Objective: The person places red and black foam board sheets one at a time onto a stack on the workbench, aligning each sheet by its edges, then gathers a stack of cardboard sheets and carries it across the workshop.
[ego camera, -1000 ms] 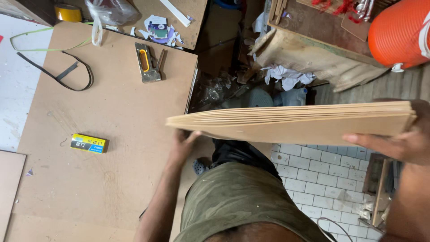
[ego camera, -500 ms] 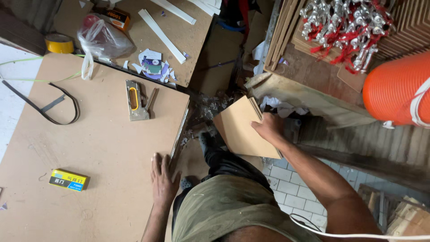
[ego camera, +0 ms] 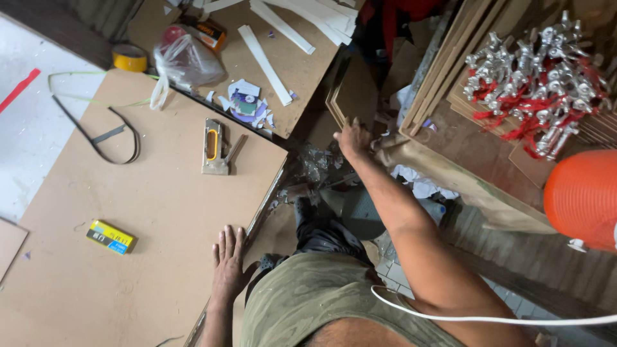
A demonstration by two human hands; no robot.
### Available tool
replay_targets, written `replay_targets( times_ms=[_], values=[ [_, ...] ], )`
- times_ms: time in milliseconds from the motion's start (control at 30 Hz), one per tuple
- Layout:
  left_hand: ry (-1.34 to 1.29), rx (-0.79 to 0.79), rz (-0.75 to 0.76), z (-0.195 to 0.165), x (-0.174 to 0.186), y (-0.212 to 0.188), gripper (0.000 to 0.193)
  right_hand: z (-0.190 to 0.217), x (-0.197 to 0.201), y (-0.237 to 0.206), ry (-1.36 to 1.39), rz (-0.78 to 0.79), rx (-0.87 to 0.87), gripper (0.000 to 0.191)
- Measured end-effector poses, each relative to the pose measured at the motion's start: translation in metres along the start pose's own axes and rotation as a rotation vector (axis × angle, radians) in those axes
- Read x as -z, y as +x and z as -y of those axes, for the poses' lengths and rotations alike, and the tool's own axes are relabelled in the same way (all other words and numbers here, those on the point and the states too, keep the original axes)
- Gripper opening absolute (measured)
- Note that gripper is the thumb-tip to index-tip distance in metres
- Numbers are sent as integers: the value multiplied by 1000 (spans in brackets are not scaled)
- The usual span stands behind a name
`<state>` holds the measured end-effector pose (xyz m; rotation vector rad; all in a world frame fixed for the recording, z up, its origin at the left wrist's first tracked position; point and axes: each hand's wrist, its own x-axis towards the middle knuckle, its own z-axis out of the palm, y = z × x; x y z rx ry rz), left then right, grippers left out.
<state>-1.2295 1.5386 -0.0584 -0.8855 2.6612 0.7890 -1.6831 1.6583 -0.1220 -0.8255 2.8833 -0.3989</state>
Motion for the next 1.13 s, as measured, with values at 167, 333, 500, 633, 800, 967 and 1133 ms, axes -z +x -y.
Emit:
replay_targets(
  times_ms=[167,333,500,633,800,967,1133],
  values=[
    [-78,6,-61,12,7,-13,97,71,-33,-98,48,722,341,24],
    [-97,-76,-184,40,9,-40,78,89,-21,-209,-21,1037,537,38],
    [-183,75,-520,102,23,-80,73,65,10,-279,-174,907,353,39],
    [-172,209,-826,185,59,-84,72,41,29,-345,-214,690,217,51],
    [-243,137,-712,254,97,-62,89,37,28,-465,-200,664,-57,57],
    [-326,114,-385,266,98,-46,68,41,28,-634,21,731,-45,51],
    [66,-35,-442,163,35,-43,76,39,47,-793,77,631,-270,31]
  ],
)
